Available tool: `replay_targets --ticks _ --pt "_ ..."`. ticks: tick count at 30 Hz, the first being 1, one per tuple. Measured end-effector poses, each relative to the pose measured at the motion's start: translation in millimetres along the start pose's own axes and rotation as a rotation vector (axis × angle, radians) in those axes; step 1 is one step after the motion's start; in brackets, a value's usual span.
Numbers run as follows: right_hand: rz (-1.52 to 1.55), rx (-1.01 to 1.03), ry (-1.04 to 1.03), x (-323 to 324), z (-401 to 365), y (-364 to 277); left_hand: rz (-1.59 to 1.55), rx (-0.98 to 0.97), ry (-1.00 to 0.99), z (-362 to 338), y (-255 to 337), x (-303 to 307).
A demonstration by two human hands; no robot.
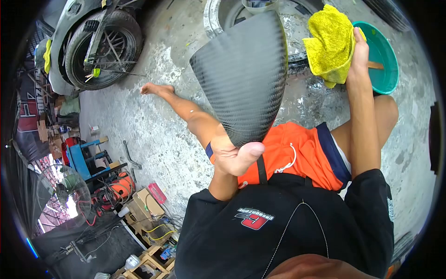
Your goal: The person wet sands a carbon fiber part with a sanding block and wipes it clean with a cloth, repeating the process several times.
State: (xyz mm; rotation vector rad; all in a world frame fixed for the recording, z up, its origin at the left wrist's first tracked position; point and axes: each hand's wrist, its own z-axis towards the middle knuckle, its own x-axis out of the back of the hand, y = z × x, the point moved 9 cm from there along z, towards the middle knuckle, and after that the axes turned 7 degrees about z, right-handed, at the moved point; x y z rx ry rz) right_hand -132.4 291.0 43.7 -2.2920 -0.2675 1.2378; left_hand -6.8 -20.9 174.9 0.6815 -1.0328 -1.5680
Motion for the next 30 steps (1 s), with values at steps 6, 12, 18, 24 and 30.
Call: replay_targets --ticks 6,12,18,24,30 --pt "-0.017 0.023 0.006 0 0 -2 -0.268 0.087 0.194 -11 -14 22" --pt "-0.012 0.019 -0.016 -2 -1 -1 -0.298 0.086 0.034 -10 -11 9" --pt "-0.002 0.019 0.001 2 2 0 -0.533 0.12 0.258 -3 -19 29" --pt "0.001 0.005 -0.019 2 4 0 -0.648 0.175 0.248 1 -22 24" --pt "-0.066 0.025 -0.009 -3 -1 -2 -0.734 0.217 0.235 6 -25 22"
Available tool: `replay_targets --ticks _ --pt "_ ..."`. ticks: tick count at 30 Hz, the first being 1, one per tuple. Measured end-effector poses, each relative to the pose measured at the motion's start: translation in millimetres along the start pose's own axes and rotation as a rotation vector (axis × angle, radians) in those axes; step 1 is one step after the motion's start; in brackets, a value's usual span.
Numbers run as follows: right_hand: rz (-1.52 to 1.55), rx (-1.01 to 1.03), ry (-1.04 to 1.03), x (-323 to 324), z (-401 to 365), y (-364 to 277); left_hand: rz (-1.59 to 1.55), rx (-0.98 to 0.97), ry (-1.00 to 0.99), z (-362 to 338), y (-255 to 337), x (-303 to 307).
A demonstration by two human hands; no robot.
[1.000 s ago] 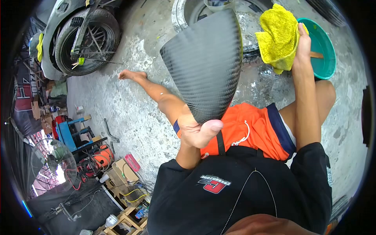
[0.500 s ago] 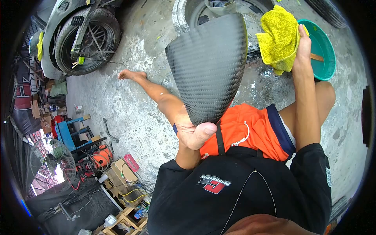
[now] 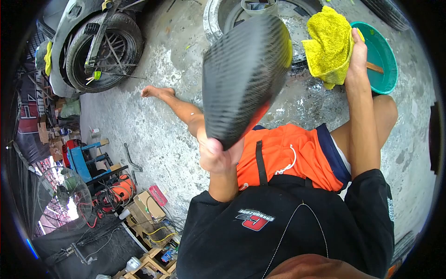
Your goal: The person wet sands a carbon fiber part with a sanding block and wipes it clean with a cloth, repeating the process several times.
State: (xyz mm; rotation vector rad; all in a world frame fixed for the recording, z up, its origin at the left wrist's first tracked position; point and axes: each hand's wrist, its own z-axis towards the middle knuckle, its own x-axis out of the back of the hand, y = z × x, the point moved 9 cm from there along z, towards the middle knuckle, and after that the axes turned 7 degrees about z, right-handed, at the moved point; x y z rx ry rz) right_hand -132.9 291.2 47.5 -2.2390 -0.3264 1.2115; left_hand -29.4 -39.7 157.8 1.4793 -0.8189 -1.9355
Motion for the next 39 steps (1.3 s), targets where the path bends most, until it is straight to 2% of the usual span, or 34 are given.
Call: replay_targets --ticks 7,10,13,15,16,18,19,20,21,22,23,24,26,29,30,31,33,34,35,36,37,38,39 --pt "0.05 0.004 0.005 9 10 0 -0.259 0.099 -0.118 14 -7 -1" --pt "0.063 -0.01 -0.009 6 8 2 -0.318 0.079 -0.071 16 -9 6" --pt "0.086 0.093 0.047 -3 -5 -9 -0.429 0.022 -0.069 16 -9 0" --pt "-0.097 0.651 0.276 -16 -43 -53 -0.03 0.041 0.12 15 -19 8" --pt "-0.038 0.86 0.167 -42 -62 -66 0.171 0.064 0.199 13 -30 11" --pt "-0.413 1.089 0.077 -105 -112 -65 0.616 0.153 0.277 6 -62 10" --pt "-0.571 1.219 0.041 -136 -138 -62 0.727 0.175 0.239 6 -77 0" --pt "-0.671 1.578 -0.067 -180 -171 -42 0.785 0.18 0.158 8 -86 -16" --pt "-0.49 1.628 -0.257 -208 -175 -39 0.771 0.173 0.122 6 -96 -31" --pt "-0.319 1.659 -0.457 -236 -179 -37 0.613 0.131 0.152 1 -102 -44" --pt "-0.437 1.696 -0.369 -251 -178 -29 0.527 0.111 0.15 -4 -99 -48" --pt "-0.407 1.716 -0.378 -259 -178 -31 0.44 0.092 0.148 -9 -96 -52" --pt "-0.49 1.796 -0.371 -267 -169 -33 0.471 0.095 -0.033 -21 -84 -52" --pt "-0.775 1.883 -0.269 -273 -120 -31 -0.111 0.005 -0.421 -36 -84 -38" --pt "-0.853 1.932 -0.235 -270 -106 -38 -0.101 0.087 -0.225 -35 -63 -54" --pt "-0.992 1.942 -0.196 -263 -84 -44 -0.092 0.165 -0.027 -39 -50 -56" --pt "-0.985 1.943 -0.401 -242 -76 -73 -0.33 0.182 -0.077 -38 -22 -52" --pt "-1.194 1.866 -0.361 -224 -51 -83 -0.539 0.105 -0.257 -37 -5 -51" --pt "-1.597 1.828 -0.265 -200 -13 -89 -0.554 0.008 -0.331 -29 18 -51" --pt "-1.547 1.889 -0.291 -179 -11 -104 -0.574 -0.089 -0.404 -23 40 -52" --pt "-1.664 1.883 -0.267 -155 1 -116 -0.569 -0.159 -0.435 -17 55 -47" --pt "-1.801 1.776 -0.221 -132 15 -130 -0.566 -0.23 -0.466 -12 70 -43" --pt "-1.863 1.728 -0.191 -110 20 -143 -0.636 -0.213 -0.508 -7 78 -41"
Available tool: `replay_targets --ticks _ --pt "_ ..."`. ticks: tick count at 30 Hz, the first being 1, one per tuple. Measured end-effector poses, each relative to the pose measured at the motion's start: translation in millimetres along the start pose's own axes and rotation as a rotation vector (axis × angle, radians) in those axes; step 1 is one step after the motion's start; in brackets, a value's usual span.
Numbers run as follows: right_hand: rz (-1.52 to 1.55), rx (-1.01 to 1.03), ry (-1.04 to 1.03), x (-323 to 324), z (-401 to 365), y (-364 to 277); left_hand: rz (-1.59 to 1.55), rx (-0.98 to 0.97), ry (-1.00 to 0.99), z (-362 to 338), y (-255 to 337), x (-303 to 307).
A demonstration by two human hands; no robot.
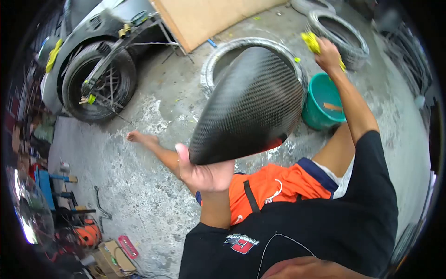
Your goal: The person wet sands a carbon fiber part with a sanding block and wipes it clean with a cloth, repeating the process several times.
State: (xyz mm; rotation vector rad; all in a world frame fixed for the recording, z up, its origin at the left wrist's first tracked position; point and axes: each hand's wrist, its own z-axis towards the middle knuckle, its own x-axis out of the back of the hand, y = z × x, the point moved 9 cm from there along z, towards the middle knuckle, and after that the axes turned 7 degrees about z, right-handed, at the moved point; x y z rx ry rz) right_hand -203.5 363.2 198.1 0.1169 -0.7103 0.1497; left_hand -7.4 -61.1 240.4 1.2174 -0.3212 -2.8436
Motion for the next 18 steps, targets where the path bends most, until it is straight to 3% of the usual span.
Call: replay_targets --ticks 2,5,10,12,13,15,16,18 --pt "-0.065 -0.037 -0.114 10 -31 29 -0.071 -0.02 -0.05 9 14 1" --pt "-0.219 -0.297 -0.365 21 -73 70 -0.071 0.016 0.019 23 21 12" --pt "-0.423 -0.509 -0.508 47 -131 110 -0.093 0.044 0.015 30 20 18" --pt "-0.514 -0.726 -0.666 52 -159 137 -0.094 0.066 0.016 31 17 19" --pt "-0.518 -0.727 -0.66 55 -162 143 -0.087 0.073 0.009 30 16 18" --pt "-0.657 -0.747 -0.965 48 -189 158 -0.085 0.079 0.0 28 15 15" --pt "-0.661 -0.749 -0.958 44 -198 164 -0.037 0.044 0.002 29 18 12" --pt "-0.814 -0.659 -1.224 24 -234 170 0.005 0.011 -0.006 30 19 4"
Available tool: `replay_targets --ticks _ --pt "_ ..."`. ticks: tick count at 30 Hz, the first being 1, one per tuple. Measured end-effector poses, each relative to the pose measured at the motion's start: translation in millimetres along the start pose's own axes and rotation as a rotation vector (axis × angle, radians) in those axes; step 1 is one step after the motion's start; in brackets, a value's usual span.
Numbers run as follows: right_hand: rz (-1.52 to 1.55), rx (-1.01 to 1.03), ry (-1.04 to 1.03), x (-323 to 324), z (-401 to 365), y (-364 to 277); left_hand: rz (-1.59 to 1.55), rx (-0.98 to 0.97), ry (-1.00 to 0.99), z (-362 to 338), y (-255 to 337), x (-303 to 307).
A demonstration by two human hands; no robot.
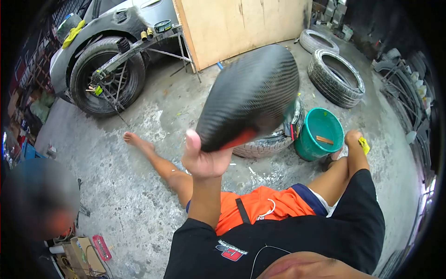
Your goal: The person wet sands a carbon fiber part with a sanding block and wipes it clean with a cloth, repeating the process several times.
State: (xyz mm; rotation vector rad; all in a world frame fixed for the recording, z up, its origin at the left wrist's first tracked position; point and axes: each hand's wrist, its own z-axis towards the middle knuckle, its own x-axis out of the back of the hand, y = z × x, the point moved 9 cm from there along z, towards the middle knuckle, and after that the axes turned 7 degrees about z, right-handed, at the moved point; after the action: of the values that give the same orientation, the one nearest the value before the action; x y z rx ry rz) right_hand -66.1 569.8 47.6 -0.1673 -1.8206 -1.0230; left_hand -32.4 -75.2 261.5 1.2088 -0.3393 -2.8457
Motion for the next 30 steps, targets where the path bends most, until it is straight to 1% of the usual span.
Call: replay_targets --ticks 1,2,3,6,7,9,10,12,14,16,17,19,21,23,30 --pt "-0.057 0.035 -0.117 -11 -6 -11 0.231 -0.158 -0.081 -2 11 -14" --pt "-0.115 0.068 -0.241 -24 -16 -21 0.339 -0.23 -0.123 -6 14 -23" --pt "-0.115 0.055 -0.249 -26 -27 -22 0.443 -0.307 -0.158 -12 18 -32" --pt "-0.137 0.062 -0.442 -33 -55 -27 1.389 -0.163 -0.212 -16 2 -43" --pt "-0.145 0.07 -0.499 -30 -63 -32 1.385 -0.172 -0.216 -13 2 -48" --pt "-0.155 0.047 -0.559 -25 -74 -33 1.454 -0.264 -0.376 -13 -5 -71" --pt "-0.161 0.036 -0.589 -22 -80 -33 1.451 -0.279 -0.372 -14 -2 -75" --pt "-0.151 -0.036 -0.621 -40 -64 -35 1.501 -0.323 -0.422 -19 2 -83" --pt "-0.15 0.003 -0.559 -34 -55 -40 1.462 -0.341 -0.4 -22 9 -87" --pt "-0.09 0.003 -0.59 -38 -55 -43 1.449 -0.361 -0.412 -28 17 -91" --pt "0.0 -0.059 -0.632 -43 -55 -37 1.462 -0.37 -0.403 -29 22 -92" --pt "0.0 -0.05 -0.602 -37 -56 -39 1.524 -0.394 -0.443 -32 24 -98" --pt "0.004 -0.051 -0.579 -35 -57 -40 1.547 -0.399 -0.437 -35 26 -100" --pt "-0.073 0.08 -0.457 -26 -52 -52 1.564 -0.401 -0.437 -36 25 -100" --pt "-0.099 0.109 -0.433 -13 -64 -54 1.536 -0.418 -0.459 -41 22 -105"
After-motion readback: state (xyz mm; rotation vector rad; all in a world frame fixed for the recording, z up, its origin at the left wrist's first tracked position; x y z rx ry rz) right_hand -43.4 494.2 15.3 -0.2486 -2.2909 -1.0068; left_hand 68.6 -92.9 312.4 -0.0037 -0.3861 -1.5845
